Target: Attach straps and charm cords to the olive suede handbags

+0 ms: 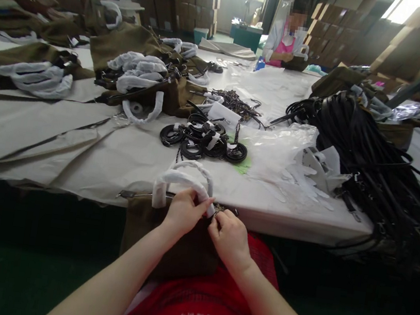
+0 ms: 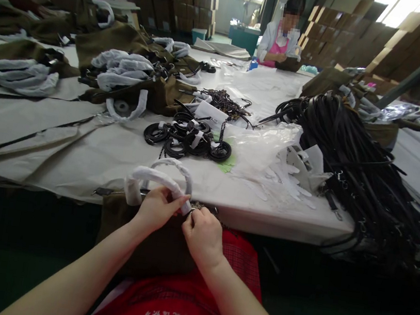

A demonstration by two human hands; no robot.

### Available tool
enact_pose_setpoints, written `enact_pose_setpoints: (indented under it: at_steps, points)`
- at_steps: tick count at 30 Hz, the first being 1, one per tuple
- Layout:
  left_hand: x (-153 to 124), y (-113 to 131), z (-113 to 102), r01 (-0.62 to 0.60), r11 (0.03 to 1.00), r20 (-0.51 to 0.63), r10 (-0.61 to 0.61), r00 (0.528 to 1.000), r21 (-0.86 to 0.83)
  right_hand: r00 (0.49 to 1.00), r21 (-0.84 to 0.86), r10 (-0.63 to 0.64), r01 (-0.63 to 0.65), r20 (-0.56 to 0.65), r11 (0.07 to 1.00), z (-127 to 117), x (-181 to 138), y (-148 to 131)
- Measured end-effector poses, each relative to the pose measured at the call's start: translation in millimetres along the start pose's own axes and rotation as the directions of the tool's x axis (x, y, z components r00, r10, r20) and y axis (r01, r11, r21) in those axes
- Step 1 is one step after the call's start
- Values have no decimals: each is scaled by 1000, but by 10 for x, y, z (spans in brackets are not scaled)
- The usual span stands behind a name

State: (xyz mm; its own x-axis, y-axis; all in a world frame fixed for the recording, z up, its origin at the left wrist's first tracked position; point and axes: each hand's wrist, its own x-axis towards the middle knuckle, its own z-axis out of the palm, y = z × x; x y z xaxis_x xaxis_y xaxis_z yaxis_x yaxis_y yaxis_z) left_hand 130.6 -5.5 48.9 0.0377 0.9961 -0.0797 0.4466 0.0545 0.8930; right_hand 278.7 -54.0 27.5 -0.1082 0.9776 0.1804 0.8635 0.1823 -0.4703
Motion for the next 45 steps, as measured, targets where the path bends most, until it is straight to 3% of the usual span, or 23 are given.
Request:
enact_pose_setpoints:
  at_steps: [6,8,13,16,19,21,23,25,27,33,40,45]
  points:
    - [-95,95,-5,-80,942,-99,118,988,326,998,207,-35,23,54,978,67,-103,-103]
    - [-73,93,-28,-86,936,-78,119,990,342,993,239,-83,61,83,969,79,-138,-112]
    - [35,-43,-43,-61,988,28,57,998,142,952,54,-258,252,166,966,21,-134,-45]
    - [65,-120,-16,-35,999,35,35,999,19,910,-56,-329,354,253,934,-30,-87,-5]
    - [85,-104,-38,0,980,7,2,1000,-198,884,-54,-367,398,290,916,-69,-74,5]
    - [105,-47,-93,40,933,-26,-53,998,-357,893,53,-381,379,241,924,-111,-92,8]
    - [121,16,-160,78,890,-43,-109,993,-448,942,211,-320,294,101,932,-176,-109,29]
    - [126,60,-208,104,883,-46,-140,989,-457,981,334,-188,196,-56,922,-247,-100,76]
    - [119,79,-223,118,888,-44,-154,987,-445,984,357,-138,169,-110,919,-289,-49,146]
    - [89,79,-182,96,882,-28,-123,992,-461,915,325,-368,301,166,896,-214,226,278]
    - [187,-119,-278,106,898,-57,-143,988,-426,950,61,-223,215,219,975,-266,201,100]
    - [175,-203,-313,22,953,-85,-50,995,-302,978,52,-123,116,170,992,-81,66,50]
